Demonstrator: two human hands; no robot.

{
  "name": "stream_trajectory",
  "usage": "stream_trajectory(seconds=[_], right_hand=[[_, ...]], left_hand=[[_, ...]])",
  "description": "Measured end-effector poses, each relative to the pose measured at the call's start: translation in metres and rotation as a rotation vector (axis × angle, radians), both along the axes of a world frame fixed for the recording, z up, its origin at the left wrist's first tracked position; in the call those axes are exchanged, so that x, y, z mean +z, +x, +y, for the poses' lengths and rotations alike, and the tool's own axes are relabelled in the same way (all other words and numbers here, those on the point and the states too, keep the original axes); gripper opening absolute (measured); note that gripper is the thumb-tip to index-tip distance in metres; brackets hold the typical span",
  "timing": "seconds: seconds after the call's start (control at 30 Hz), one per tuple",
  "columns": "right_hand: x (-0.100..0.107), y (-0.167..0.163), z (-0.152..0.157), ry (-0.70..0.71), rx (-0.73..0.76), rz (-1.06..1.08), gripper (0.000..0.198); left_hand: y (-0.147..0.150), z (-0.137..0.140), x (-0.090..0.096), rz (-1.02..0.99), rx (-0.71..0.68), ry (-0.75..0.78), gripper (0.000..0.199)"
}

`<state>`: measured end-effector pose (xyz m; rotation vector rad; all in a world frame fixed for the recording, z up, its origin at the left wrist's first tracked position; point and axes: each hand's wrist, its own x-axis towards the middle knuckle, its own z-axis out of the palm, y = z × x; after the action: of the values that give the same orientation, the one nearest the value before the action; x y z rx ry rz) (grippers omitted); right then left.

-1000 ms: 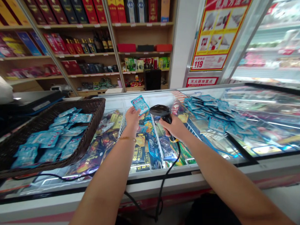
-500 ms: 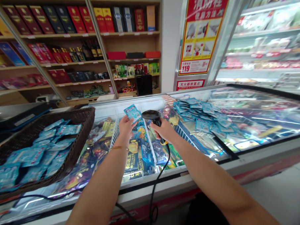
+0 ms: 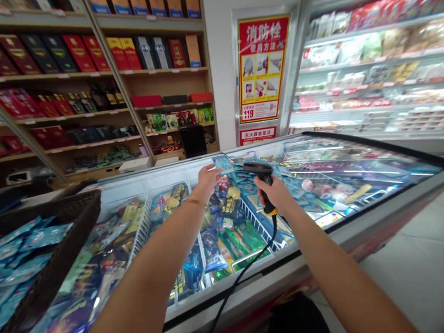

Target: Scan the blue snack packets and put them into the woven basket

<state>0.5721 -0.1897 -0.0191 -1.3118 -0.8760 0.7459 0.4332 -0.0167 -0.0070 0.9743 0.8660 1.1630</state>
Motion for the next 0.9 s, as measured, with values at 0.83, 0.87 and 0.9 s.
stream_trajectory(seconds=[0.83, 0.87, 0.9], right_hand=[[0.005, -0.039, 0.020, 0.025, 0.085, -0.029, 0.041], [0.006, -0.053, 0.026, 0.029, 0.113, -0.038, 0.040], [0.007, -0.067, 0.032, 0.032, 0.141, -0.051, 0.038]], left_hand=[[-0.048, 0.014, 0.004, 0.178, 0.130, 0.212, 0.028], [-0.071, 0.018, 0.004, 0.174, 0.188, 0.221, 0.031], [-0.095, 0.022, 0.005, 0.176, 0.253, 0.230, 0.033]])
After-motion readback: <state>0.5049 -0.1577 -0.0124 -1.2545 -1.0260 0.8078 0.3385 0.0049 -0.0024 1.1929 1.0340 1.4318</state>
